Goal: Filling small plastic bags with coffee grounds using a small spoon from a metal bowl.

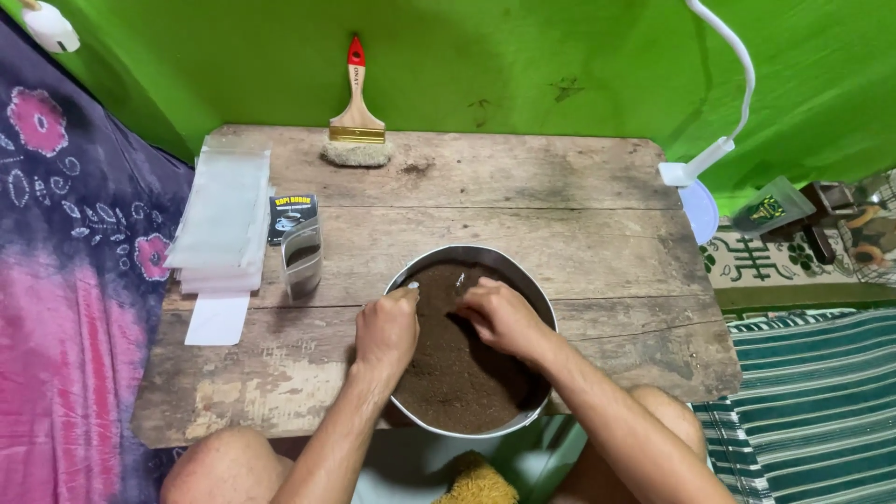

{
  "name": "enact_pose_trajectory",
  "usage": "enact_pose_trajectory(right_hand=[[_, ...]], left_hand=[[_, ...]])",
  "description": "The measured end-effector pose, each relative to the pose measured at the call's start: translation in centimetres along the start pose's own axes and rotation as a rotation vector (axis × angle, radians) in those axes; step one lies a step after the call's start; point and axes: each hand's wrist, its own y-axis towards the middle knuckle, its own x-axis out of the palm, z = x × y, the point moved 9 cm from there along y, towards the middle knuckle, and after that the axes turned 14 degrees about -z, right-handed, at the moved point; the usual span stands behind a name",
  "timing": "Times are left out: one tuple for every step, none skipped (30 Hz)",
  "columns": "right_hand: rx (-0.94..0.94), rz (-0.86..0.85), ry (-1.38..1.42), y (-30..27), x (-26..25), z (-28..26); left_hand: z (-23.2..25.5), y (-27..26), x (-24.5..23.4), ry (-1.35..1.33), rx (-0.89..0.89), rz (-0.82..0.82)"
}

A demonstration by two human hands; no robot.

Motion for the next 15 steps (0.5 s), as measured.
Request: enact_pose_trajectory(right_hand=[[0.001,-0.003,0.001,0.2,0.1,1.0],[0.012,0.025,-0.005,0.3,-0.2,2.1],[0.023,0.054,-0.010,0.3,-0.4,3.1],[0.021,0.055,-0.007,0.9,-0.1,4.0],[0.065,0.131,-0.099,1.3,-0.4,4.9],[0.108,0.209,-0.191,1.7,-0.8,5.8],[0.105,0.212,-0.189,2.2,0.0,5.6],[0.082,0.181,-0.179,2.8,1.1,5.2],[0.058,0.149,-0.168,3.3,2.2,4.9],[0.058,0.149,-0.167,3.0,1.5,3.5],[0.015,0.045,-0.056,3.0,1.8,2.0],[-0.029,-0.064,0.053,2.8,2.1,0.3],[-0.031,-0.070,0.054,2.6,2.1,0.8],[-0.016,-0.081,0.094,2.3,1.9,1.5],[-0.002,-0.092,0.134,2.0,1.8,2.1]], left_hand=[[-0.1,0.1,0.6,-0.002,-0.002,-0.002],[-0.3,0.4,2.0,-0.005,-0.017,-0.092],[-0.5,0.5,3.4,-0.009,-0.032,-0.183],[-0.2,0.2,2.9,-0.006,-0.034,-0.184],[0.0,-0.1,2.6,-0.042,-0.035,-0.217],[0.2,-0.3,2.2,-0.076,-0.035,-0.248],[0.1,-0.5,1.5,-0.072,-0.037,-0.246],[-0.1,-0.6,0.8,-0.093,-0.059,-0.238],[-0.3,-0.8,0.1,-0.113,-0.080,-0.229],[-0.8,-0.5,0.5,-0.113,-0.081,-0.230],[-0.8,-0.4,-0.2,-0.080,-0.029,-0.102],[-0.7,-0.5,-0.7,-0.051,0.019,0.027],[-1.4,-0.2,0.7,-0.054,0.014,0.027],[-1.8,0.4,2.7,-0.027,0.015,-0.041],[-2.1,0.9,4.7,0.000,0.017,-0.109]])
